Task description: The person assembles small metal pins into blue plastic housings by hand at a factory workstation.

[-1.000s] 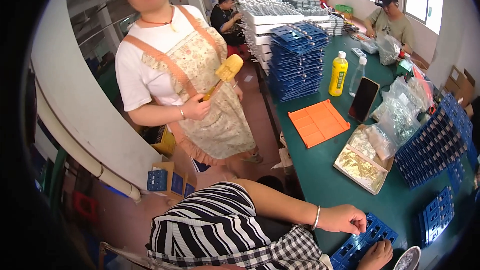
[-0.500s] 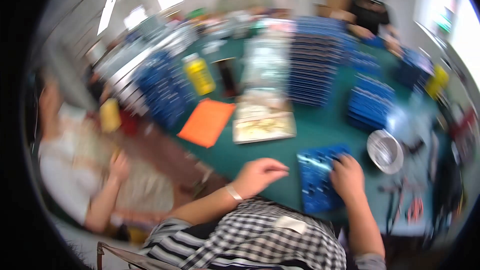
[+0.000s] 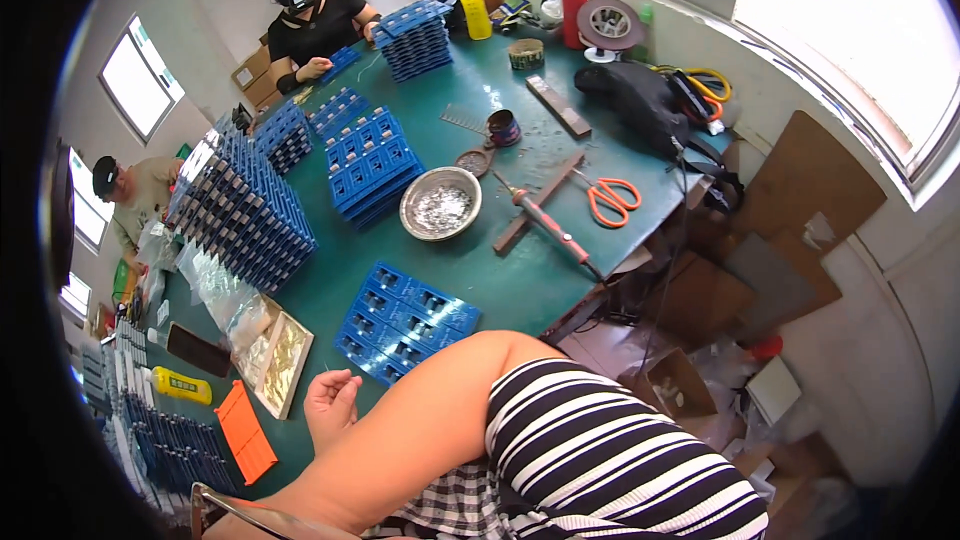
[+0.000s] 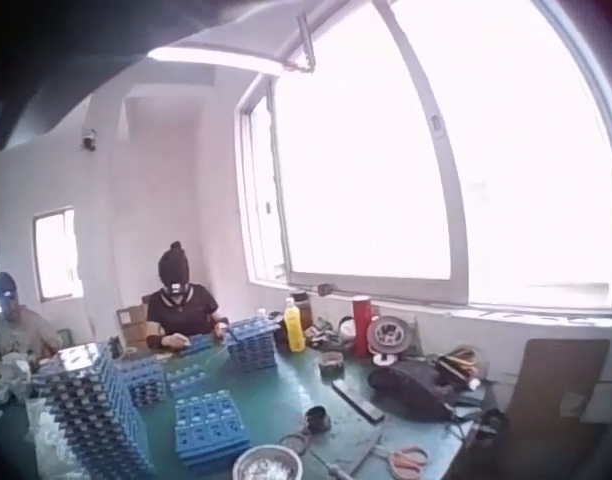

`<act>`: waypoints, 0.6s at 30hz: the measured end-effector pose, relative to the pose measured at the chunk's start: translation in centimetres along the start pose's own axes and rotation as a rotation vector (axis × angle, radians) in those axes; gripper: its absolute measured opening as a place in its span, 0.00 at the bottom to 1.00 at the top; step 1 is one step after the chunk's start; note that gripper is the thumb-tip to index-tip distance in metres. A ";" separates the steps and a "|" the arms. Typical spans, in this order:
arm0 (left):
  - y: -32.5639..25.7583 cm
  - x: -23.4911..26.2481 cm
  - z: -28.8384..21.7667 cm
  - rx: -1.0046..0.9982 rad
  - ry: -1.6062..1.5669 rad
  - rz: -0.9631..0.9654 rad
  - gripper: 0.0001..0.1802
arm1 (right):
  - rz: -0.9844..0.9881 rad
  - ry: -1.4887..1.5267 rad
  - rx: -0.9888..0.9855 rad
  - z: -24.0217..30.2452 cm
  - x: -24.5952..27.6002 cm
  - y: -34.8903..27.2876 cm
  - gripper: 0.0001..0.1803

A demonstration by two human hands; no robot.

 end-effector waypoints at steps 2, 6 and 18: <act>-0.4 -0.8 0.3 0.029 0.029 0.000 0.09 | -0.030 0.011 -0.045 0.8 -0.6 -0.2 0.22; -1.3 -2.0 1.2 0.013 0.020 0.045 0.09 | -0.097 -0.002 -0.126 3.0 -1.9 -0.9 0.22; -6.2 -1.7 2.1 -0.144 0.021 -0.008 0.09 | -0.262 0.126 -0.360 6.5 -7.8 -2.0 0.22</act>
Point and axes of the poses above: each hand's wrist, its own y-axis towards the middle knuckle, its own x-axis out of the back of the hand, z = x × y, the point moved 1 cm from there along y, towards the middle knuckle, and after that the axes turned 15 degrees about x, right-handed, at the moved point
